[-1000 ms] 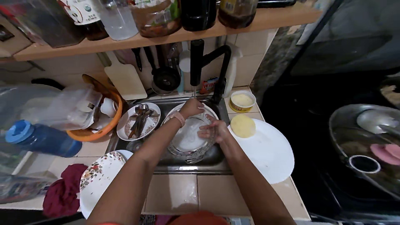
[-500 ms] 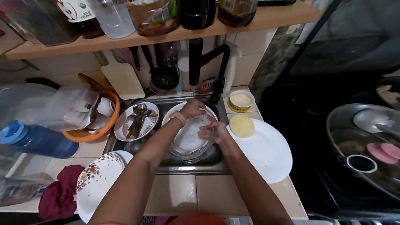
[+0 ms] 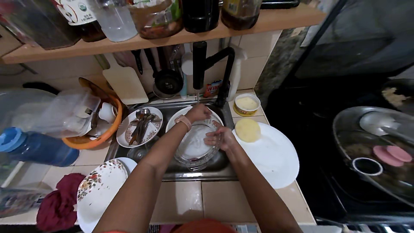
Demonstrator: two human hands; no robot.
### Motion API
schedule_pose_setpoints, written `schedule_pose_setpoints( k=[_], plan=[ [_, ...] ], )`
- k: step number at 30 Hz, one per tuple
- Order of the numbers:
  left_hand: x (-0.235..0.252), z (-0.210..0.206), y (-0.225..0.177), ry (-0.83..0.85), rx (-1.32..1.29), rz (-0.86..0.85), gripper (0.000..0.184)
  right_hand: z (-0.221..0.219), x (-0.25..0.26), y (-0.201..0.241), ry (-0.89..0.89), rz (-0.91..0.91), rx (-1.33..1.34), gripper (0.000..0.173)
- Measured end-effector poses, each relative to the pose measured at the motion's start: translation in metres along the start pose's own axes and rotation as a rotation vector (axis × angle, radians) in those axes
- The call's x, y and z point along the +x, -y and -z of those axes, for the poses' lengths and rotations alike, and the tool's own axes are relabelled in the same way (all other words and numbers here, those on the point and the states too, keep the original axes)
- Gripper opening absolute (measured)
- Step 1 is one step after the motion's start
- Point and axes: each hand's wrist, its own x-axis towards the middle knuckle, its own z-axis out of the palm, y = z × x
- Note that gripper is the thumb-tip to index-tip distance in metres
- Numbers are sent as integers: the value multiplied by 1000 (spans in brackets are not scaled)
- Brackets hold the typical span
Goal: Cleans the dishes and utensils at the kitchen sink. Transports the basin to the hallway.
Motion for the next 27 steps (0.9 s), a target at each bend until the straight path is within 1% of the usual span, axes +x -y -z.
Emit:
schedule_pose_setpoints(
  k=[3, 5, 7, 9, 10, 11, 12, 13, 14, 15, 16, 18, 19, 20, 21, 22, 24, 27],
  plan=[
    [2, 0, -2, 0, 55, 16, 24, 0, -2, 0, -6, 1, -3, 60],
    [2, -2, 0, -59, 98, 73, 28, -4, -6, 5, -27, 22, -39, 60],
    [-1, -4, 5, -138, 88, 143, 26, -10, -13, 11, -70, 53, -123, 64],
    [-4, -9, 16, -221, 12, 263, 29, -14, -21, 19, -115, 86, -224, 66],
    [-7, -10, 20, -252, -54, 335, 37, -16, -25, 23, -129, 107, -275, 67],
    [-13, -11, 23, -254, -123, 413, 46, -18, -29, 26, -138, 130, -318, 67],
    [-20, -12, 24, -228, -193, 495, 48, -18, -30, 29, -145, 156, -352, 68],
    [-30, -13, 23, -177, -266, 587, 45, -17, -32, 31, -155, 173, -358, 68],
    [-41, -15, 22, -125, -339, 671, 42, -15, -33, 33, -167, 178, -342, 66],
    [-48, -21, 33, -98, -410, 708, 43, -11, -33, 34, -185, 176, -293, 66],
    [-54, -26, 48, -78, -486, 723, 43, -7, -32, 34, -202, 167, -220, 64],
    [-69, -27, 64, -50, -687, 718, 34, 6, -28, 30, -208, 140, -56, 55],
    [-78, -24, 62, -46, -786, 720, 27, 11, -26, 26, -203, 134, 25, 52],
    [-88, -18, 56, -46, -865, 730, 24, 14, -23, 21, -192, 129, 90, 50],
    [-97, -11, 50, -43, -918, 730, 27, 16, -20, 16, -171, 124, 136, 55],
    [-104, -5, 44, -40, -943, 732, 34, 17, -16, 11, -149, 118, 170, 58],
    [-112, 2, 45, -93, -950, 755, 48, 16, -6, -1, -93, 103, 226, 58],
    [-123, 17, 48, -205, -874, 775, 53, 7, 13, -15, -62, 59, 300, 57]
  ],
)
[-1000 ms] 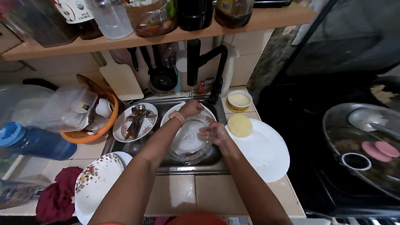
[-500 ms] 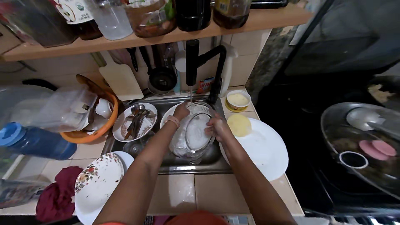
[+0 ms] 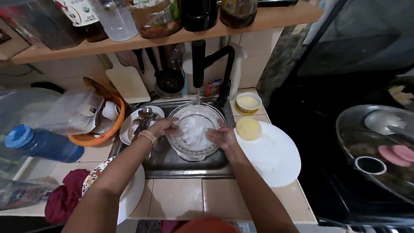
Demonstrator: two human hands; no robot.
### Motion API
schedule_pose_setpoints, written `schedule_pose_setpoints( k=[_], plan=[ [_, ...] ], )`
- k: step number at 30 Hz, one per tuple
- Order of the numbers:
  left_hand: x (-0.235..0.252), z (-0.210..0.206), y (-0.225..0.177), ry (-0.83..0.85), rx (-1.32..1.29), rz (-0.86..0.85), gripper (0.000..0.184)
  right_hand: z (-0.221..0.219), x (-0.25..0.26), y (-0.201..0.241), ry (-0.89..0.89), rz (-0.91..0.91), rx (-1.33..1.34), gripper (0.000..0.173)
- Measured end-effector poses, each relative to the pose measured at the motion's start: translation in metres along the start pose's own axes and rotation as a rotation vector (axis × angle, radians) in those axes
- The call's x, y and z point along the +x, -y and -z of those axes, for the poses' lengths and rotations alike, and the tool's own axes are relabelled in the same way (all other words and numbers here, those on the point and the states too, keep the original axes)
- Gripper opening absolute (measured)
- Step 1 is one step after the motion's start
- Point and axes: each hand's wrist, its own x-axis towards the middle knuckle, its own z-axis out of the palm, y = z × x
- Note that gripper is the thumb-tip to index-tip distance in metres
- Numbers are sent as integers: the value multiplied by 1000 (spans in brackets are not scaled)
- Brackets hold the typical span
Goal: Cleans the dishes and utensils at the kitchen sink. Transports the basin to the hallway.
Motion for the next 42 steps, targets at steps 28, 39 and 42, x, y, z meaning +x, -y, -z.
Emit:
schedule_pose_setpoints(
  k=[28, 39, 42],
  plan=[
    [-93, -6, -124, -421, 1104, -359, 37, -60, 99, 37, -195, 414, -728, 39],
    [-105, 3, -120, -463, 1174, -398, 30, -82, 90, 19, -120, 397, -716, 47],
    [-109, 4, -121, -463, 1174, -363, 29, -80, 72, -7, -66, 244, -1013, 38]
  ],
)
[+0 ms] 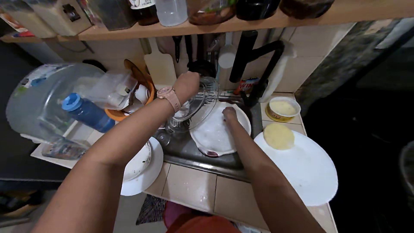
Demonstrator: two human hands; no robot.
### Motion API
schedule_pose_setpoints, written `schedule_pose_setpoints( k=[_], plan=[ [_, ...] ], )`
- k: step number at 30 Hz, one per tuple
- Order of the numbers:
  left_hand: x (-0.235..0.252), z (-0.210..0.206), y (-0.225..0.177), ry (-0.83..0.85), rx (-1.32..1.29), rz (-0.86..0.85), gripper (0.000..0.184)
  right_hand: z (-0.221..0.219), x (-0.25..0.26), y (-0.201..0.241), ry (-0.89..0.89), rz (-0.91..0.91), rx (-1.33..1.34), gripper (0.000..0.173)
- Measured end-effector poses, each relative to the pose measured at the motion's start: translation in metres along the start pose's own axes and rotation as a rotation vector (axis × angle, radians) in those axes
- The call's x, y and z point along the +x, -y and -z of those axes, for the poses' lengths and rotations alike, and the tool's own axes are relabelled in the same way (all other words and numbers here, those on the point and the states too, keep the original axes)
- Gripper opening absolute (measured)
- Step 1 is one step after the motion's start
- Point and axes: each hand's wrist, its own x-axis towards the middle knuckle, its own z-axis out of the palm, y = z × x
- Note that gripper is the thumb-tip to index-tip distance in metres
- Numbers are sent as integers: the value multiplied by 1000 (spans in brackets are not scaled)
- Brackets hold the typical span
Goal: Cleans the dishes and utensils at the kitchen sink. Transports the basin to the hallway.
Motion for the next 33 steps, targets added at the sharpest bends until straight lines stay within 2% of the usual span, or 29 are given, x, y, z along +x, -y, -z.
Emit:
schedule_pose_setpoints(
  k=[3, 5, 6, 8, 10, 13, 20, 23, 27, 31, 33],
  plan=[
    [2, 6, 8, 38, -58, 41, 31, -16, -20, -13, 138, -49, 228, 51],
    [3, 11, 18, 73, -145, 115, 32, -20, -35, -18, 261, -89, 398, 64],
    [5, 11, 26, 94, -217, 164, 34, -21, -41, -20, 324, -99, 465, 65],
    [13, 1, 49, 126, -402, 250, 37, -21, -48, -25, 390, -83, 619, 58],
    [20, -16, 74, 160, -588, 301, 38, -18, -54, -29, 375, -38, 739, 50],
    [10, -41, 97, 202, -802, 348, 38, -13, -66, -30, 361, -13, 776, 52],
    [-43, -125, 118, 262, -1097, 385, 46, 6, -95, -37, 345, -64, 688, 49],
    [-65, -154, 106, 316, -1258, 461, 47, 17, -106, -31, 285, -96, 566, 48],
    [-95, -179, 84, 267, -1445, 548, 47, 41, -122, -22, 225, -68, 236, 52],
    [-116, -190, 60, 259, -1517, 599, 47, 82, -146, -34, 198, 68, -72, 40],
    [-125, -195, 57, 259, -1555, 638, 49, 95, -157, -48, 218, 45, -67, 39]
  ],
)
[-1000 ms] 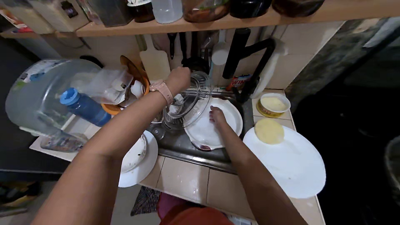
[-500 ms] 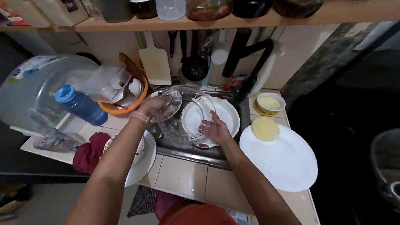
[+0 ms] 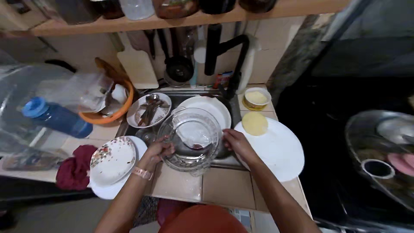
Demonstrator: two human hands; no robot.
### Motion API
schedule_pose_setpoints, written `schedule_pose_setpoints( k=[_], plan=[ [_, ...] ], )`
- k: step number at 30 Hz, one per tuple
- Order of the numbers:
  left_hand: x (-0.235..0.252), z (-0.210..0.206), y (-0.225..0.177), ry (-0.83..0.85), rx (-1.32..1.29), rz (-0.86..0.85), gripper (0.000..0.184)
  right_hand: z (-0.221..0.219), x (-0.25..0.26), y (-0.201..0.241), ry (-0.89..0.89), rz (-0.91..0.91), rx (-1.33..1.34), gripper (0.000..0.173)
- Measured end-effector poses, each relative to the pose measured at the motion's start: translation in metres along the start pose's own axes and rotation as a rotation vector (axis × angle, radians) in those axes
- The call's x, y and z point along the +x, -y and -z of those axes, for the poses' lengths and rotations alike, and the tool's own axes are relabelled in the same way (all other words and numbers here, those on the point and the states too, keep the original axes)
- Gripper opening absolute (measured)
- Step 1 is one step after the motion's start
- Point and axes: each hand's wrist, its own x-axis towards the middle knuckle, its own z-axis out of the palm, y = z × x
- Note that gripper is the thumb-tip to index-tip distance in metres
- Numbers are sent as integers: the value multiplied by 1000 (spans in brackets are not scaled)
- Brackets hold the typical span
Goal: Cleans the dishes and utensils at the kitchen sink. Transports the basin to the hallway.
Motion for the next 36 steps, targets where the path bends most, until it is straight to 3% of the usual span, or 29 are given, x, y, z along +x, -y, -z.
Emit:
schedule_pose_setpoints(
  k=[7, 11, 14, 18, 23, 31, 36],
  plan=[
    [-17, -10, 21, 23, -131, -8, 53, -25, -10, -15, 115, -94, 508, 47],
    [-28, -15, 24, 14, -154, -32, 55, -38, -1, -14, 61, -153, 587, 46],
    [-38, -14, 26, -6, -167, -104, 40, -41, 1, -17, 84, -92, 585, 51],
    [-49, 14, 38, -183, 29, -324, 51, -42, -1, -14, 89, -56, 584, 51],
    [-66, 87, 59, -546, 360, -469, 36, -32, 3, -17, 81, -38, 559, 51],
    [-77, 177, 105, -1024, 450, -220, 38, -24, 7, -22, 11, -65, 538, 52],
    [-64, 184, 141, -999, -31, -114, 54, -23, 3, -27, 29, -84, 522, 52]
  ],
)
